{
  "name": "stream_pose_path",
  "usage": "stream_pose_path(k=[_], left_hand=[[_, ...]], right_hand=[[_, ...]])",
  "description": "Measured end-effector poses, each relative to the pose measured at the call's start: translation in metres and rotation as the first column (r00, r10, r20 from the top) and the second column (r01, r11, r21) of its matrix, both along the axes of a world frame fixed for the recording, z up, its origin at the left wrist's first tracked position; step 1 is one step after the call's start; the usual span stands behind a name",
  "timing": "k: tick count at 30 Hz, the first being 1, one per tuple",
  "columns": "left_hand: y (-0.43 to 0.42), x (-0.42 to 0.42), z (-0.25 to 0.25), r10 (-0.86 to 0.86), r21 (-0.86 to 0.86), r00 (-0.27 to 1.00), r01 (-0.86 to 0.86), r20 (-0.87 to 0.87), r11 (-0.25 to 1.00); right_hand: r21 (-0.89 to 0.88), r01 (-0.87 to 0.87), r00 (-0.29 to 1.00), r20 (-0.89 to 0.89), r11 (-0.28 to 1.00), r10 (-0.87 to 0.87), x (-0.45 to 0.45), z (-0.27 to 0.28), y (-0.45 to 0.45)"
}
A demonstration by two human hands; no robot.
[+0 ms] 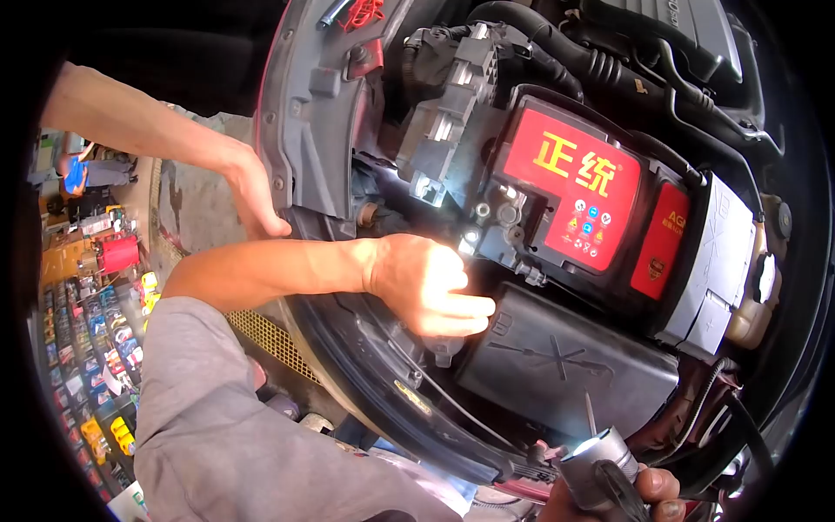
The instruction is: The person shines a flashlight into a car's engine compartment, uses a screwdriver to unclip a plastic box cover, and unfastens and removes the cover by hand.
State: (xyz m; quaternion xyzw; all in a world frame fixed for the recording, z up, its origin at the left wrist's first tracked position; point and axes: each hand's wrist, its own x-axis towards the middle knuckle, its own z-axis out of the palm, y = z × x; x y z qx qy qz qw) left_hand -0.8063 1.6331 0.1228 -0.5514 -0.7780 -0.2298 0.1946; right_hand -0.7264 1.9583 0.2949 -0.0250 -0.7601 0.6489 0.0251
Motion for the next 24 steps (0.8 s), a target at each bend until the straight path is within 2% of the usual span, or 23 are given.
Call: stream_pose_path(k=[1, 2, 3, 4, 5, 6, 7, 8, 9, 11, 12, 15, 20, 24], left_hand=[[0.0, -0.001, 0.0, 0.0, 0.001, 1.0, 0.0, 0.007, 1.0], [0.0, -0.002, -0.001, -0.001, 0.015, 1.0, 0.001, -0.016, 1.0], [0.001, -0.003, -0.003, -0.011, 0.025, 1.0, 0.011, -0.007, 1.0], [0.001, -0.003, -0.005, -0.023, 0.036, 1.0, 0.022, 0.001, 0.999], [0.001, -0.003, -0.005, -0.036, 0.047, 0.999, 0.035, 0.009, 0.998], [-0.002, -0.003, -0.003, -0.058, -0.016, 0.998, 0.059, 0.038, 0.998], [-0.003, -0.003, -0.003, -0.06, -0.023, 0.998, 0.06, 0.029, 0.998], [-0.002, -0.002, -0.003, -0.061, -0.029, 0.998, 0.061, 0.023, 0.998], [0.0, -0.001, -0.004, -0.063, -0.033, 0.998, 0.063, 0.017, 0.997], [0.0, 0.0, -0.004, -0.059, -0.037, 0.998, 0.059, 0.008, 0.998], [0.0, 0.0, -0.004, -0.057, -0.04, 0.998, 0.057, 0.007, 0.998], [0.001, -0.001, -0.005, -0.065, -0.022, 0.998, 0.066, 0.02, 0.998], [-0.001, -0.004, -0.002, -0.066, -0.005, 0.997, 0.066, 0.04, 0.998], [-0.002, 0.0, 0.001, -0.014, -0.027, 0.999, 0.014, 0.03, 1.0]], right_hand=[[-0.247, 0.019, 0.996, 0.094, 0.969, 0.005, 0.003, -0.003, 0.011], [-0.476, 0.055, 0.983, 0.181, 0.878, 0.037, 0.005, -0.006, 0.021], [-0.672, 0.109, 0.963, 0.255, 0.733, 0.091, 0.001, -0.009, 0.017], [0.059, 0.101, 0.982, -0.163, 0.993, -0.09, 0.003, -0.023, 0.004], [-0.43, 0.052, 0.997, -0.029, 0.901, -0.071, 0.003, -0.024, 0.012], [-0.813, 0.056, 0.997, 0.08, 0.58, 0.016, 0.005, -0.023, 0.026], [-0.986, 0.115, 0.98, 0.132, 0.119, 0.15, 0.007, -0.025, 0.038], [-0.975, 0.17, 0.967, 0.137, -0.142, 0.215, 0.004, -0.023, 0.035], [-0.892, 0.231, 0.952, 0.126, -0.387, 0.278, 0.002, -0.021, 0.031], [-0.539, 0.355, 0.92, 0.058, -0.764, 0.386, 0.001, -0.018, 0.017], [-0.751, 0.456, 0.875, 0.282, -0.477, 0.393, -0.007, 0.01, -0.007], [-0.704, 0.638, 0.745, 0.464, -0.311, 0.48, -0.019, 0.037, -0.02], [-0.776, 0.538, 0.817, 0.384, -0.328, 0.43, -0.012, 0.029, -0.003], [-0.833, 0.475, 0.854, 0.359, -0.284, 0.377, -0.009, 0.029, 0.003]])
